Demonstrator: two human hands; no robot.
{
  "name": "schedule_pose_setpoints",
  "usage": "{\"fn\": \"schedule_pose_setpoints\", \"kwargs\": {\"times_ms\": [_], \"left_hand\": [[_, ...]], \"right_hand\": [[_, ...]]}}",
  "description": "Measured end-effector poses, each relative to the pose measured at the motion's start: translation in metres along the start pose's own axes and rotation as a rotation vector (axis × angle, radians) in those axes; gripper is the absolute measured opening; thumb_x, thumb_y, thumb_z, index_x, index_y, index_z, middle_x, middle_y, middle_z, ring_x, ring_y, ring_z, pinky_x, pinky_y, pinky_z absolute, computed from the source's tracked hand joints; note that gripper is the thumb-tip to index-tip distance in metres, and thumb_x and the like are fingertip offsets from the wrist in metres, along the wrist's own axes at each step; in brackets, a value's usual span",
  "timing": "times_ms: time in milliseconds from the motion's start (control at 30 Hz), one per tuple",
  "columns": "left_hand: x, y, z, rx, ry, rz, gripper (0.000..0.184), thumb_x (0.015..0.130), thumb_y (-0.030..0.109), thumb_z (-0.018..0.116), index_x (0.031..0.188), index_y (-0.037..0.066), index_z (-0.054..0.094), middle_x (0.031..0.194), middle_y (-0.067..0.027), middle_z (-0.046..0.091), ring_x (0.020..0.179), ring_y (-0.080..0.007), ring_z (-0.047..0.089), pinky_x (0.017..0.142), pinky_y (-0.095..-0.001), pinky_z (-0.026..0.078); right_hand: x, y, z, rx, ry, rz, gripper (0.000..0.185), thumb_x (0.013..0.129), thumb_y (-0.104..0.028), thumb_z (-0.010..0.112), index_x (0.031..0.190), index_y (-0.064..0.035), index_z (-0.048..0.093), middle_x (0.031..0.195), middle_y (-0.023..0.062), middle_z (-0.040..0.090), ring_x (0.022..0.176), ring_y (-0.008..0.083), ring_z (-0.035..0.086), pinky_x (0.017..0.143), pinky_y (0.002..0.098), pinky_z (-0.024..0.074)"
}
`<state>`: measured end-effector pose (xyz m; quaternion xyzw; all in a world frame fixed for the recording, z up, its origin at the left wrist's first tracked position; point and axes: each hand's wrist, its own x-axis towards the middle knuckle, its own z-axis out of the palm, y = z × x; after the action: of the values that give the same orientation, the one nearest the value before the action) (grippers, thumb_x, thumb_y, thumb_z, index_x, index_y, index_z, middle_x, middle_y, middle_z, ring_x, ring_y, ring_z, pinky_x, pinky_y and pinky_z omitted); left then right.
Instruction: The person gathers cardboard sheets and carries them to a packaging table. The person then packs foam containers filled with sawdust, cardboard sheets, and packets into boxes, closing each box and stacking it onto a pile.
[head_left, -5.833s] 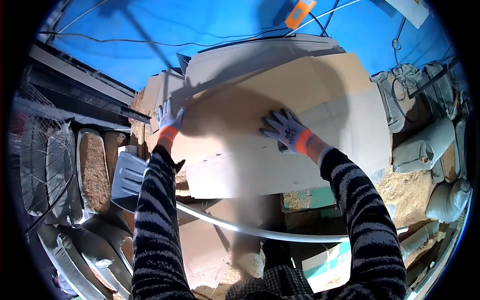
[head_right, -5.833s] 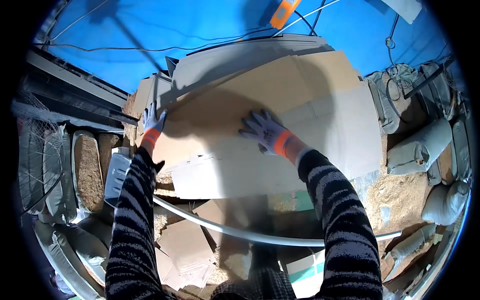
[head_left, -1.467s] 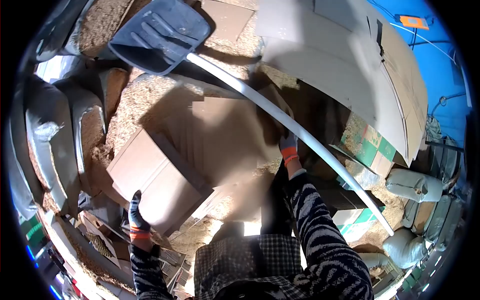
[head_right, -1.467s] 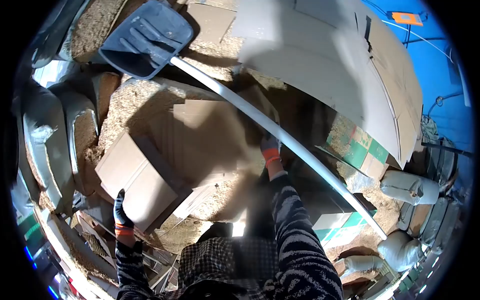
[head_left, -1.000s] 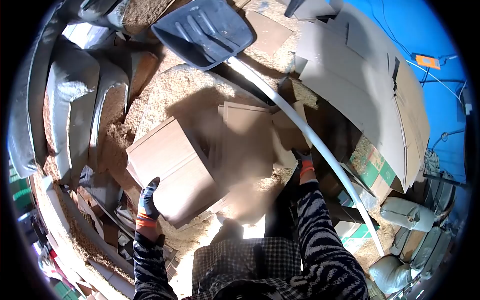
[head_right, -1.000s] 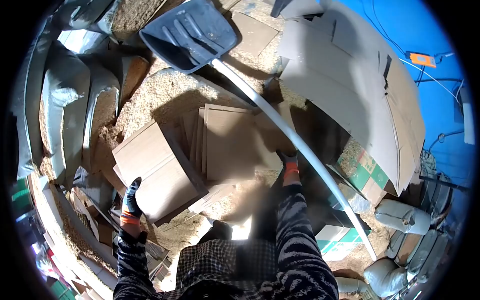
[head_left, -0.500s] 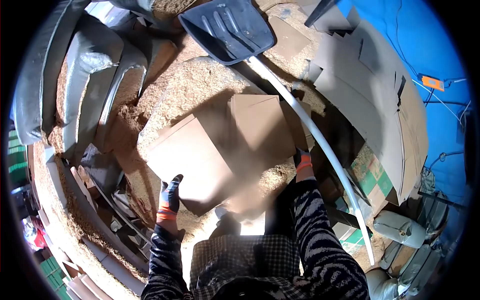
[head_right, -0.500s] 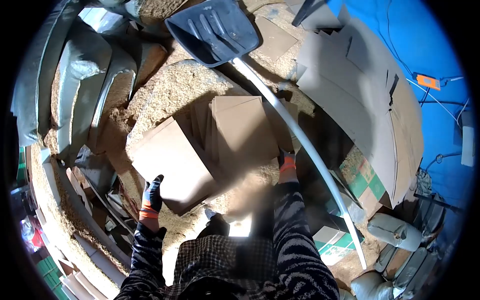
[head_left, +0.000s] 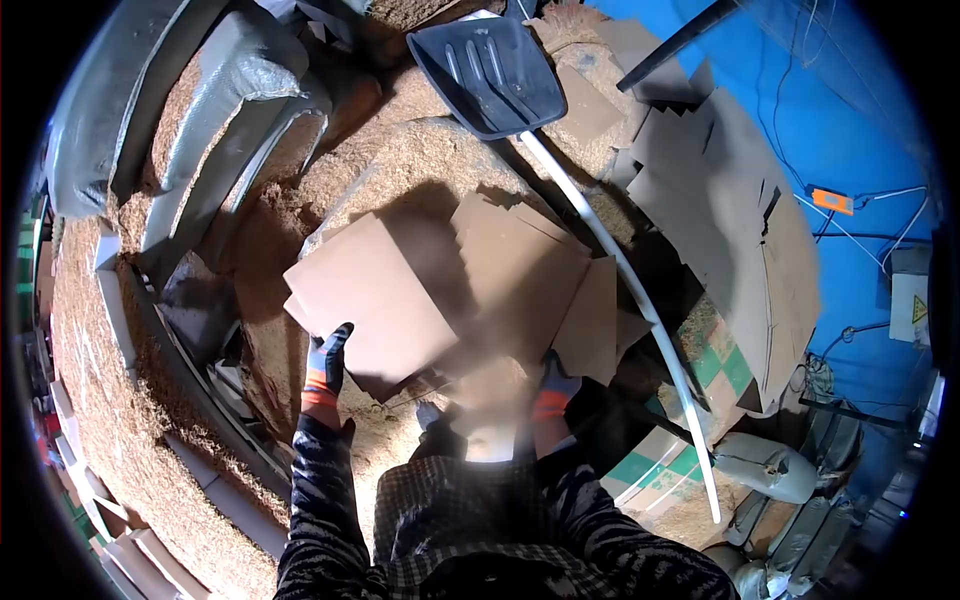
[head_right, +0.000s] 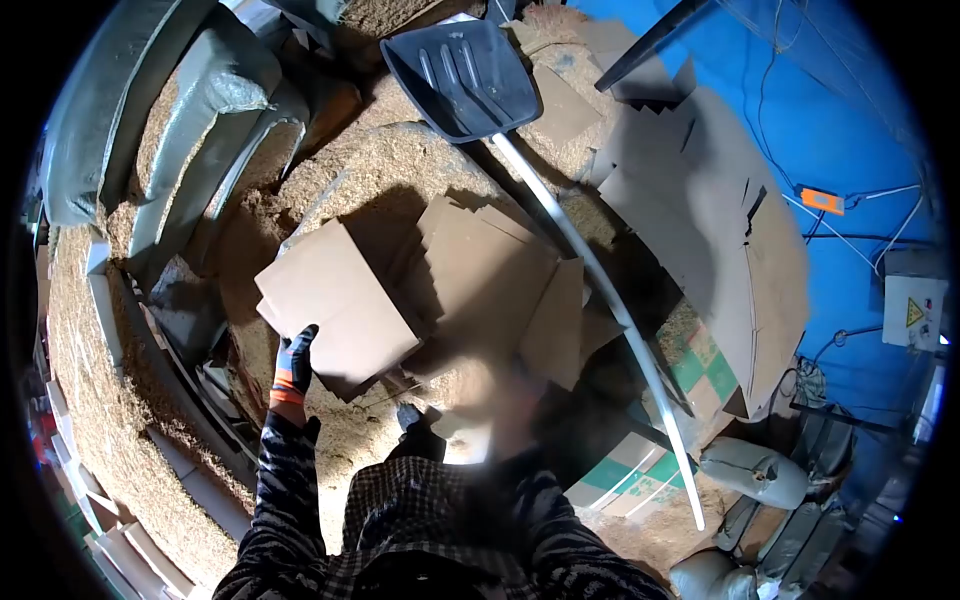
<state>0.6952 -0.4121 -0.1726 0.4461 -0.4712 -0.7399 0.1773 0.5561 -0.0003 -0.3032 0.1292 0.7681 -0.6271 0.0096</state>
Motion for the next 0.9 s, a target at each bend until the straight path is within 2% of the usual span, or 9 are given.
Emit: {"fn": "schedule_pose_setpoints", "kwargs": {"times_ms": [133, 267, 367, 500, 600, 667, 733, 833, 900], "left_hand": [[0.021, 0.009, -0.008, 0.101, -0.079, -0.027, 0.068, 0.082, 0.007, 0.079, 0.142, 0.006, 0.049, 0.127, -0.0072, 0.063, 0.115, -0.0208, 0.059, 0.100, -0.0337, 0.046], [0.035, 0.013, 0.001, 0.115, -0.154, -0.088, 0.067, 0.081, 0.013, 0.082, 0.140, 0.006, 0.051, 0.126, -0.0072, 0.065, 0.114, -0.0206, 0.059, 0.098, -0.0353, 0.047], [0.038, 0.021, 0.005, 0.137, -0.152, -0.147, 0.063, 0.082, 0.014, 0.082, 0.136, 0.001, 0.054, 0.126, -0.0087, 0.065, 0.114, -0.0198, 0.059, 0.100, -0.0351, 0.046], [0.039, 0.010, 0.014, 0.188, -0.193, -0.182, 0.067, 0.082, 0.012, 0.081, 0.138, -0.004, 0.048, 0.126, -0.0105, 0.064, 0.117, -0.0216, 0.059, 0.104, -0.0351, 0.045], [0.023, -0.019, 0.035, 0.195, -0.228, -0.107, 0.076, 0.081, 0.010, 0.079, 0.145, -0.002, 0.040, 0.133, -0.0145, 0.059, 0.120, -0.0234, 0.058, 0.104, -0.0357, 0.046], [0.014, -0.041, 0.051, 0.087, -0.216, -0.067, 0.077, 0.080, 0.006, 0.079, 0.145, 0.000, 0.040, 0.132, -0.0130, 0.059, 0.118, -0.0224, 0.059, 0.103, -0.0368, 0.048], [-0.001, -0.048, 0.065, 0.021, -0.180, 0.017, 0.079, 0.074, 0.000, 0.083, 0.143, 0.001, 0.042, 0.130, -0.0119, 0.060, 0.116, -0.0218, 0.060, 0.102, -0.0368, 0.049], [-0.031, -0.052, 0.058, 0.008, -0.037, 0.040, 0.072, 0.070, -0.005, 0.084, 0.133, 0.000, 0.050, 0.121, -0.0123, 0.064, 0.109, -0.0224, 0.063, 0.096, -0.0383, 0.052], [-0.062, -0.032, 0.038, 0.065, 0.065, -0.038, 0.065, 0.069, -0.007, 0.079, 0.129, 0.000, 0.054, 0.119, -0.0127, 0.065, 0.106, -0.0227, 0.064, 0.093, -0.0370, 0.053]], "right_hand": [[-0.027, -0.133, 0.032, -0.857, -0.175, -0.585, 0.049, 0.082, -0.006, 0.070, 0.131, -0.0013, 0.062, 0.131, 0.0206, 0.061, 0.115, 0.0325, 0.062, 0.090, 0.0405, 0.0521], [0.012, -0.146, 0.064, -1.289, -0.601, -0.846, 0.064, 0.078, -0.015, 0.072, 0.139, -0.0051, 0.053, 0.134, 0.0201, 0.057, 0.119, 0.0329, 0.057, 0.097, 0.0403, 0.0480], [0.062, -0.113, 0.080, -1.088, -0.864, -0.541, 0.083, 0.073, -0.025, 0.078, 0.144, -0.0026, 0.042, 0.141, 0.0207, 0.050, 0.127, 0.0323, 0.050, 0.103, 0.0395, 0.0433], [0.156, -0.036, 0.082, -0.591, -0.589, -0.094, 0.111, 0.066, -0.040, 0.085, 0.151, 0.0007, 0.027, 0.150, 0.0215, 0.040, 0.138, 0.0316, 0.040, 0.112, 0.0386, 0.0372], [0.213, 0.048, 0.087, -0.412, -0.437, -0.004, 0.133, 0.061, -0.051, 0.091, 0.156, 0.0032, 0.016, 0.157, 0.0222, 0.033, 0.146, 0.0311, 0.033, 0.119, 0.0379, 0.0325], [0.237, 0.091, 0.092, -0.451, -0.606, 0.093, 0.141, 0.057, -0.051, 0.093, 0.156, 0.0045, 0.010, 0.159, 0.0229, 0.030, 0.147, 0.0314, 0.031, 0.120, 0.0377, 0.0315], [0.250, 0.086, 0.092, -0.522, -0.716, 0.174, 0.143, 0.055, -0.050, 0.095, 0.156, 0.0053, 0.010, 0.157, 0.0252, 0.032, 0.145, 0.0337, 0.035, 0.118, 0.0393, 0.0347], [0.229, 0.036, 0.101, -0.490, -0.724, 0.153, 0.132, 0.056, -0.032, 0.099, 0.155, 0.0036, 0.020, 0.147, 0.0206, 0.047, 0.132, 0.0277, 0.050, 0.108, 0.0392, 0.0461], [0.206, 0.019, 0.126, -0.786, -0.659, 0.034, 0.141, 0.049, -0.042, 0.100, 0.155, 0.0052, 0.020, 0.152, 0.0235, 0.041, 0.139, 0.0322, 0.043, 0.114, 0.0405, 0.0393]]}}
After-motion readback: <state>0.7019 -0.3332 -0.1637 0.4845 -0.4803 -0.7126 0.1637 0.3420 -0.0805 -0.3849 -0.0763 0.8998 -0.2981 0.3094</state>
